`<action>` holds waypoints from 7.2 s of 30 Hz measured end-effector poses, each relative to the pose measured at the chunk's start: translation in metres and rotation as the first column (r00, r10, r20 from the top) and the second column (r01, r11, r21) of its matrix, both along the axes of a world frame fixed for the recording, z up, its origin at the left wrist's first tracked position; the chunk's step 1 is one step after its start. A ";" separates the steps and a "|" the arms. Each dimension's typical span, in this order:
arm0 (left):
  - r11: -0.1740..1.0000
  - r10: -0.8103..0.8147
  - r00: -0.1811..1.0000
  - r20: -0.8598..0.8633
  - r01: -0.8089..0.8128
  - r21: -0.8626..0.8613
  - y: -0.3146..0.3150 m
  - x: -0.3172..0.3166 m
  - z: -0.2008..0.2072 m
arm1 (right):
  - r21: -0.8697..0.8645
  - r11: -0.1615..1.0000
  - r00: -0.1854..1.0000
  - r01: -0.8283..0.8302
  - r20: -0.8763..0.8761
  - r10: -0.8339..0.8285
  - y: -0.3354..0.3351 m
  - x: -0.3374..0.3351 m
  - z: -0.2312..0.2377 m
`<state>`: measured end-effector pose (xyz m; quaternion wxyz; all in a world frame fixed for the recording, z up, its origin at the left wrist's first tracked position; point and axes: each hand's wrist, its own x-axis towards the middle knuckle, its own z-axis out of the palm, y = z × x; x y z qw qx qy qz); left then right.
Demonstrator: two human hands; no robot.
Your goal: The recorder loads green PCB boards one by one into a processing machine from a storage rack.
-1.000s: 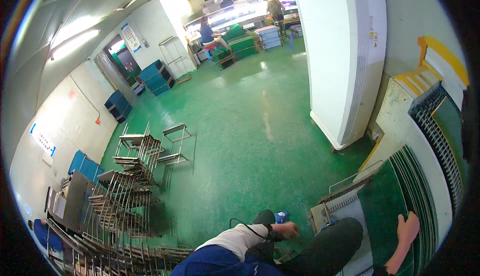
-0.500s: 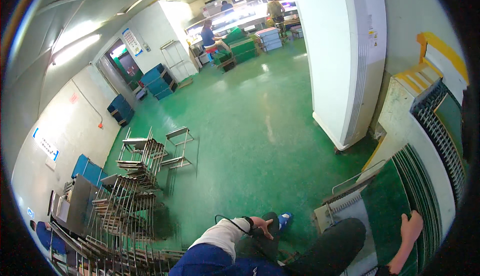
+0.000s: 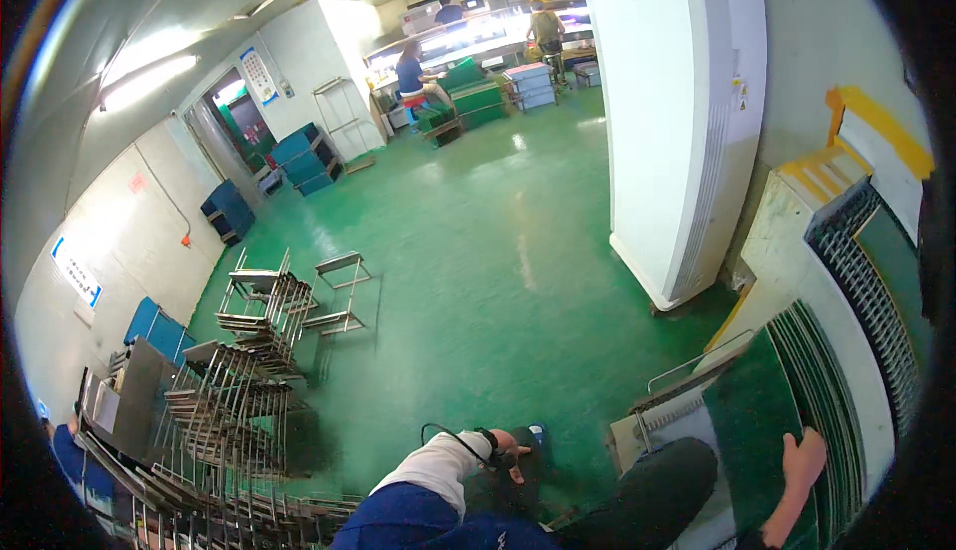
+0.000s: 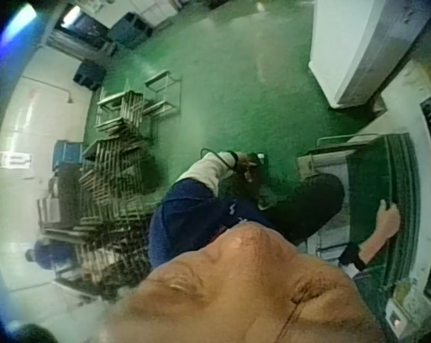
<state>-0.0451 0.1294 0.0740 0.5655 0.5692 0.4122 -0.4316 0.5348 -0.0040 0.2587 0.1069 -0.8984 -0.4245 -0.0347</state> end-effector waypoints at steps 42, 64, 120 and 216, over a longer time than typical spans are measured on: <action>1.000 0.021 0.999 -0.035 -0.021 0.012 -0.004 -0.025 -0.063 | -0.041 0.999 0.999 -0.023 -0.032 0.022 0.013 -0.008 0.002; 0.998 -0.063 0.995 -0.078 0.065 0.021 0.007 0.016 -0.016 | -0.046 0.998 0.999 0.040 -0.004 -0.040 0.001 0.001 0.001; 0.996 -0.068 0.996 -0.055 0.072 0.059 0.006 0.007 -0.043 | -0.054 0.997 0.999 0.048 -0.010 -0.049 0.003 -0.009 0.010; 0.998 -0.035 0.999 -0.038 0.037 0.060 0.002 0.010 -0.024 | -0.005 0.999 0.999 0.038 0.016 -0.038 0.003 -0.008 0.006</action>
